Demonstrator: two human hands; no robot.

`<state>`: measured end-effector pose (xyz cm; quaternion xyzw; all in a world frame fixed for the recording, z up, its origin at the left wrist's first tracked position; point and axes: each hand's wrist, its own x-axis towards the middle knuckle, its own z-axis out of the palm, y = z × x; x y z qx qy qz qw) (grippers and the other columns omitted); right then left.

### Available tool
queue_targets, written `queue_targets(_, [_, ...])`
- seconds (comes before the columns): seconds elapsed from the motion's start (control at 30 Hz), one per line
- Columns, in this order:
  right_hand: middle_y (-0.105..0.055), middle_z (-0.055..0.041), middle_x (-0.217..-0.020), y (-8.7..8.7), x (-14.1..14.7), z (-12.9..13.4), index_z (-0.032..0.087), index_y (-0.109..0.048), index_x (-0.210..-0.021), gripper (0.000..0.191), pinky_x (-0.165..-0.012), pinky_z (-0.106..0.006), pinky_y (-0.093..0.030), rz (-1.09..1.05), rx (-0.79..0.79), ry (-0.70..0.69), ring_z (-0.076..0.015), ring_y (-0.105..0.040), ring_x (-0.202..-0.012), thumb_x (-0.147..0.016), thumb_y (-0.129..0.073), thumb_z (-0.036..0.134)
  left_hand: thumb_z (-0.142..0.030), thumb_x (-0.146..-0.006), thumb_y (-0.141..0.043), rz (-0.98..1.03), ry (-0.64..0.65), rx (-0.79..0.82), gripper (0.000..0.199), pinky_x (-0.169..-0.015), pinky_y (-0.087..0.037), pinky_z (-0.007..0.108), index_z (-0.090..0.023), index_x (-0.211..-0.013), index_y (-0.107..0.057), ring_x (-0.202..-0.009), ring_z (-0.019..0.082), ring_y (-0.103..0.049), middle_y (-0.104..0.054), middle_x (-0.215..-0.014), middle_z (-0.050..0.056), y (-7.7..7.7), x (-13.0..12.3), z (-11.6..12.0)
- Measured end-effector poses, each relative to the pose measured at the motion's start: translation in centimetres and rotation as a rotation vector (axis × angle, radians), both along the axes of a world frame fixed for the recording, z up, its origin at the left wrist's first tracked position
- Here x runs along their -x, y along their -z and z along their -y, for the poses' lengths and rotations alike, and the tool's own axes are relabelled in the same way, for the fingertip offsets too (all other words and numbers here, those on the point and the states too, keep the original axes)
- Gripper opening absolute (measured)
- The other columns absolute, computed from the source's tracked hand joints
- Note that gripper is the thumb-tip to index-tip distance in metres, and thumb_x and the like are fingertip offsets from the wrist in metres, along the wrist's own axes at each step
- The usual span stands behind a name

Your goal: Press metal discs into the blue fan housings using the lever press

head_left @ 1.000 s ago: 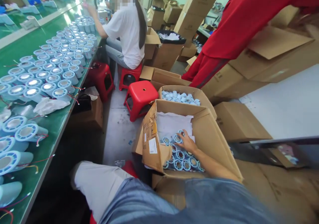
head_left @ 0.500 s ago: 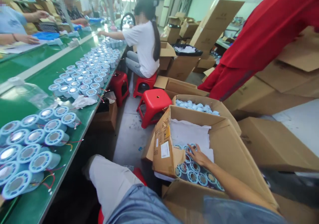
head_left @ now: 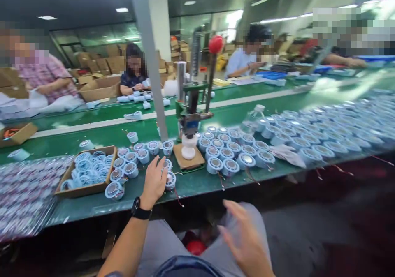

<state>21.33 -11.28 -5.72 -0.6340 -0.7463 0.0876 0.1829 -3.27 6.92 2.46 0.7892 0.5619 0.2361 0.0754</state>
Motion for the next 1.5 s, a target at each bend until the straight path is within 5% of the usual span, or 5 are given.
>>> queue_targets(0.17, [-0.009,-0.0125,-0.162,-7.9,11.1,-11.6,0.034,-0.029,-0.154,0.094,-0.104,-0.06,-0.043,0.083,0.046,-0.097,-0.0439,-0.031,-0.141,-0.074,-0.075,0.057,-0.027,-0.097,-0.034,0.428,0.024,0.162,0.048,-0.12,-0.032,0.043,-0.012,-0.139,-0.052,-0.139,0.021,-0.043,-0.05,-0.146,0.013,1.5,2.8,-0.4])
queue_targets(0.3, [-0.007,-0.0164,-0.163,-9.5,14.1,-16.0,0.037,-0.024,-0.155,0.094,-0.089,-0.055,-0.051,0.166,0.154,-0.074,-0.0419,-0.05,-0.126,-0.076,-0.072,0.058,-0.03,-0.099,-0.032,0.592,0.054,0.372,0.051,-0.119,-0.036,0.039,-0.009,-0.144,-0.045,-0.141,0.021,-0.04,-0.043,-0.151,0.014,4.0,3.5,0.2])
queue_targets(0.77, [-0.008,-0.0147,-0.163,-8.9,10.6,-14.7,0.04,-0.041,-0.146,0.091,-0.087,-0.052,-0.054,0.252,0.204,-0.205,-0.0403,-0.056,-0.12,-0.066,-0.08,0.062,-0.001,-0.079,-0.048,-0.108,0.414,0.03,0.049,-0.114,-0.036,0.045,-0.015,-0.124,-0.06,-0.128,0.026,-0.048,-0.056,-0.136,0.014,-0.9,-2.2,-10.7])
queue_targets(1.27, [-0.012,-0.0163,-0.161,-8.5,8.2,-15.0,0.031,-0.054,-0.132,0.084,-0.089,-0.053,-0.054,0.199,0.14,-0.39,-0.0406,-0.056,-0.121,-0.061,-0.079,0.069,-0.025,-0.091,-0.051,-0.186,0.118,-0.016,0.044,-0.1,-0.047,0.05,-0.021,-0.134,-0.056,-0.111,0.031,-0.052,-0.055,-0.126,0.012,2.1,4.5,0.4])
queue_targets(1.5, [-0.014,-0.0177,-0.159,-8.7,8.5,-14.1,0.032,-0.054,-0.13,0.066,-0.075,-0.048,-0.059,0.154,-0.065,-0.329,-0.0365,-0.063,-0.111,-0.075,-0.068,0.066,-0.04,-0.094,-0.042,0.037,0.085,-0.124,0.049,-0.099,-0.049,0.049,-0.016,-0.135,-0.054,-0.11,0.03,-0.056,-0.056,-0.119,0.015,4.3,5.2,-0.2])
